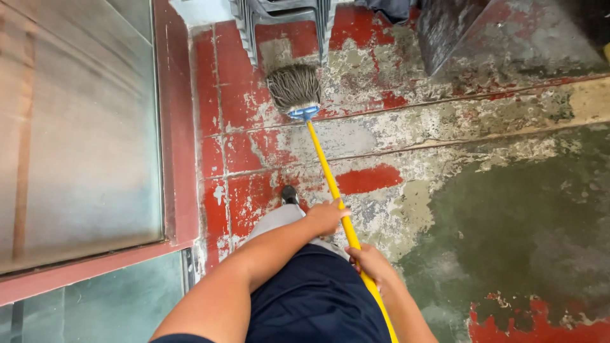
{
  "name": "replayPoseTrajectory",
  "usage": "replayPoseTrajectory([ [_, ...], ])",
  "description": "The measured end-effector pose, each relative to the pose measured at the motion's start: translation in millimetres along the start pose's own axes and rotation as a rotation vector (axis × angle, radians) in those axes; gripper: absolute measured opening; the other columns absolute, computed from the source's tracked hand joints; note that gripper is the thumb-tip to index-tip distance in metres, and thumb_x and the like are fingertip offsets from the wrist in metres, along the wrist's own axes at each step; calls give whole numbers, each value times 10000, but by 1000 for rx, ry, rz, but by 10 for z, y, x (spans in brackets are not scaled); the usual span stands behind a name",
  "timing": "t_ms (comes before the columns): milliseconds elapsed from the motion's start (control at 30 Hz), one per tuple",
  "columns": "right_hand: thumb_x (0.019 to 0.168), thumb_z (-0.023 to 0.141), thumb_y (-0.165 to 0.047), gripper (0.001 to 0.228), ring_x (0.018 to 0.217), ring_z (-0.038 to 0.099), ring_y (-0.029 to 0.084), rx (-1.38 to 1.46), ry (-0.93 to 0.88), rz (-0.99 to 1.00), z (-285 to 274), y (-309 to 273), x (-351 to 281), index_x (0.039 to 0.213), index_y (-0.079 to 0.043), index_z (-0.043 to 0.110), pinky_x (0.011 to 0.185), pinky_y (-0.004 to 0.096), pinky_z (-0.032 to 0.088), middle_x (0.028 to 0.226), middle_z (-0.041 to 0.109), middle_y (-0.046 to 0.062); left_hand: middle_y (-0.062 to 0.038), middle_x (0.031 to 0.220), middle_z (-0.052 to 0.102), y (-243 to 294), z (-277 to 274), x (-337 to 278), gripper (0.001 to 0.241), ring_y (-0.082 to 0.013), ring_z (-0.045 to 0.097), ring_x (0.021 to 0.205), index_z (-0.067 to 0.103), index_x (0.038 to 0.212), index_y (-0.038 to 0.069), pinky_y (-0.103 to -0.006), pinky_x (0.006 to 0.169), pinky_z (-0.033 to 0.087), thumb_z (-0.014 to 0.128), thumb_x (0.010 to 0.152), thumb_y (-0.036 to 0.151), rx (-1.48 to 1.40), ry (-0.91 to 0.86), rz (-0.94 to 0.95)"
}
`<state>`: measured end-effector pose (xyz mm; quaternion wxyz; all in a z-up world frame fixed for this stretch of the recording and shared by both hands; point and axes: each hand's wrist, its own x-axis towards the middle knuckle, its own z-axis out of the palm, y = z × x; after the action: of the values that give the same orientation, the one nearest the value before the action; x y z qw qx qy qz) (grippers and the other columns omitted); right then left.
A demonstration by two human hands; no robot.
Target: Mopping a floor in a restaurant bar area using a string mop.
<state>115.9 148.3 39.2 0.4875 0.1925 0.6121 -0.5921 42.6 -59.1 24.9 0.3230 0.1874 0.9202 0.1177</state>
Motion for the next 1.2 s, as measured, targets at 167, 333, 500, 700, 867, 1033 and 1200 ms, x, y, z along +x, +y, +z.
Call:
replayPoseTrajectory([
  [167,915,716,-290,308,449,518,134,-71,10,14,79,-408,196,795,-26,613,430,308,439,642,600,52,-202,1299,595,-105,-302,69,571,-388,669,1061,549,1387,328,-503,866,547,746,851,298,2,33,-34],
  [333,931,689,-246,271,446,502,140,31,39,100,289,-1143,581,918,-3,570,390,338,445,687,564,49,-246,1336,601,-687,-142,598,388,-373,705,1024,549,1396,298,-535,814,546,584,1015,235,-23,113,-152],
  [500,928,667,-252,234,436,494,149,57,64,81,477,-2050,1603,929,-30,596,392,334,432,687,565,51,-258,1473,498,-1686,-688,1281,409,-400,658,1130,565,1315,311,-507,850,552,593,913,236,87,304,-197],
  [700,944,678,-260,279,453,514,166,66,18,-22,532,-3179,3323,874,5,622,399,348,458,689,568,77,-251,1499,494,-2567,-1797,1703,498,-405,671,1138,485,1474,346,-502,914,560,558,1000,211,-171,236,-300],
  [867,937,664,-229,237,475,525,169,120,-22,-23,553,-3964,4112,890,3,659,412,365,466,708,611,79,-226,1571,390,-3081,-2589,1491,797,-424,604,1236,312,1565,380,-491,982,539,728,896,252,-242,136,-266],
  [1033,957,693,-206,234,486,511,150,253,-93,10,492,-3941,4029,950,13,612,433,341,479,704,570,53,-170,1649,308,-3256,-2676,1506,918,-377,517,1369,261,1588,398,-471,1066,490,747,849,151,-308,126,-241],
  [1200,921,612,-347,232,433,467,87,606,-320,169,549,-3951,3073,1058,-160,627,389,251,424,642,540,2,-178,1659,228,-2976,-2641,1555,1012,-360,383,1464,226,1581,356,-460,1117,441,782,778,90,-310,61,-201],
])
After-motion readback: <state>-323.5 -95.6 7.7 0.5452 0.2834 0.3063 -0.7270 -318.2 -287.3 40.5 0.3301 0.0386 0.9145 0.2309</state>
